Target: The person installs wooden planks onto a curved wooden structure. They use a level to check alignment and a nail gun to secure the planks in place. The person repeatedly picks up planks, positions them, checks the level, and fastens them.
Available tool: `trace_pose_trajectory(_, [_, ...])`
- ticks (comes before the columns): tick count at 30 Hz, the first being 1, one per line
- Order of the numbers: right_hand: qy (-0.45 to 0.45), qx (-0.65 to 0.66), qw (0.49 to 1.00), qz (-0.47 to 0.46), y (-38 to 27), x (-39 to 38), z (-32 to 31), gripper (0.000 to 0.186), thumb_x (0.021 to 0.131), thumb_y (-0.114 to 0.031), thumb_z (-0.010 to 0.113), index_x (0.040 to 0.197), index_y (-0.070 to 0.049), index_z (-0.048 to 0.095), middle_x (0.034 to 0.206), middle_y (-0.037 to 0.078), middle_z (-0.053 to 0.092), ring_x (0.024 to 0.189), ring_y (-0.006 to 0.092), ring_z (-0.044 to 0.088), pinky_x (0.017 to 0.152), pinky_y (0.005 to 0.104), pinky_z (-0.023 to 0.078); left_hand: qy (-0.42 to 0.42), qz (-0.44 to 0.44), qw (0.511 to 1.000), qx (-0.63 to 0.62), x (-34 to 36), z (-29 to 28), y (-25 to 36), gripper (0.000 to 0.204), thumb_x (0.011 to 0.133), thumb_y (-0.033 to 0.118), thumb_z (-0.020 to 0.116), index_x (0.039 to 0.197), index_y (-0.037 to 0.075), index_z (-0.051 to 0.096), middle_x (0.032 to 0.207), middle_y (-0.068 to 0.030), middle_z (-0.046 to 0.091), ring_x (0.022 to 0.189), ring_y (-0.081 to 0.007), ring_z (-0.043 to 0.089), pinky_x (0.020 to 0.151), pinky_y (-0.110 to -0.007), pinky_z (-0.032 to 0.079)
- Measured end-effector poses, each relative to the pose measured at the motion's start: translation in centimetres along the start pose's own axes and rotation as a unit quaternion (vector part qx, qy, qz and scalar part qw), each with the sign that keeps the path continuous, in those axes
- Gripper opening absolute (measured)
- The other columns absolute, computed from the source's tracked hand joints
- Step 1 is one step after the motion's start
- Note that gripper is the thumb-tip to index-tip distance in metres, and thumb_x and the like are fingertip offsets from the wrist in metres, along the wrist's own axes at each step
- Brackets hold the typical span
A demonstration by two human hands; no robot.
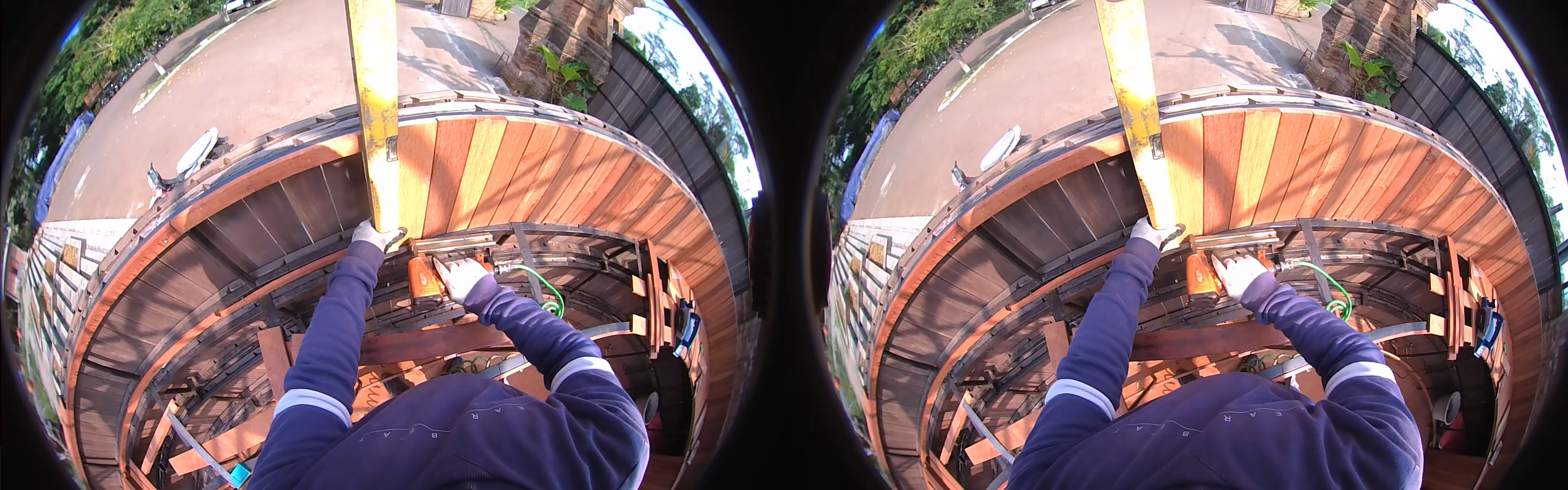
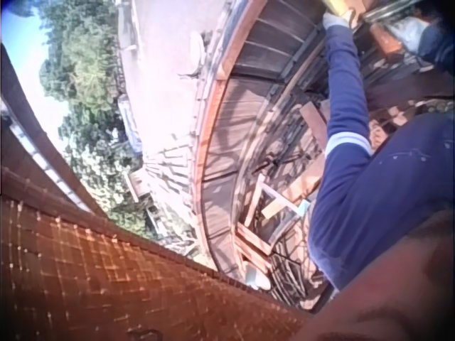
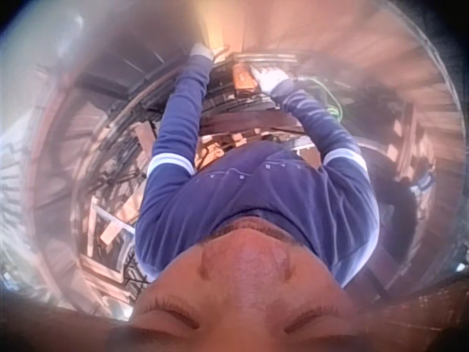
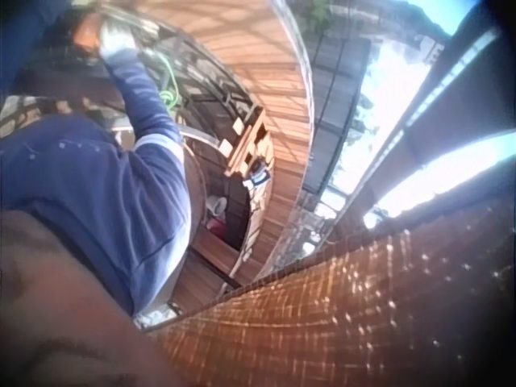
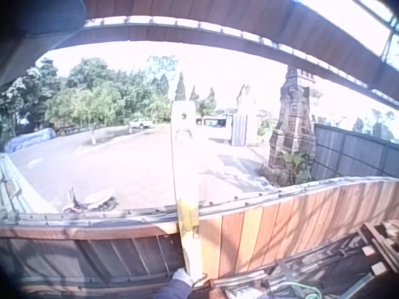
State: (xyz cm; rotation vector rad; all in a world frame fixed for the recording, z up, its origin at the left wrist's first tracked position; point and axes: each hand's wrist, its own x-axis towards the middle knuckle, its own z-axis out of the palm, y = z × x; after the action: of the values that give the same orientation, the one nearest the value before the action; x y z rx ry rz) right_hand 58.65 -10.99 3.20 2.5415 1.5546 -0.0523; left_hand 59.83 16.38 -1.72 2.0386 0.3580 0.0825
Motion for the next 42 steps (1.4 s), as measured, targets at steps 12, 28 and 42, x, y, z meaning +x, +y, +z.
trace_pose_trajectory(12, [-0.015, 0.006, 1.0, -0.006, -0.5, 0.2, 0.4, 0.059, 0.086, -0.02, 0.05, 0.137, 0.007, 0.043, 0.105, 0.018, 0.066, 0.092, 0.0288, 0.066, 0.084, 0.0391, 0.05, -0.003, -0.017, 0.973, -0.229, 1.9, 1.2, -2.9, 0.051, 0.076, 0.033, 0.083, 0.112, 0.0, 0.067, 0.096, -0.0087, 0.071, 0.08, -0.0136, 0.066, 0.068, -0.026, 0.053])
trace_pose_trajectory(28, [0.042, 0.016, 0.999, 0.015, 0.8, -1.6, 0.4, 0.054, 0.087, -0.019, 0.05, 0.136, 0.004, 0.046, 0.1, 0.016, 0.066, 0.089, 0.028, 0.066, 0.081, 0.0385, 0.05, 0.019, -0.065, 0.947, -0.315, 0.9, 1.3, -1.1, 0.032, 0.083, 0.006, 0.076, 0.111, -0.002, 0.063, 0.094, -0.009, 0.069, 0.067, -0.0144, 0.063, 0.062, -0.03, 0.058])
trace_pose_trajectory(42, [0.007, 0.036, 0.996, 0.081, 1.0, -12.5, -5.7, 0.077, 0.077, -0.03, 0.067, 0.143, -0.004, 0.039, 0.096, 0.019, 0.067, 0.083, 0.0341, 0.068, 0.077, 0.0423, 0.053, 0.209, 0.107, 0.954, -0.188, -7.5, -0.4, 3.9, 0.048, 0.078, 0.023, 0.08, 0.118, 0.001, 0.064, 0.104, -0.0133, 0.072, 0.092, -0.021, 0.07, 0.084, -0.031, 0.052])
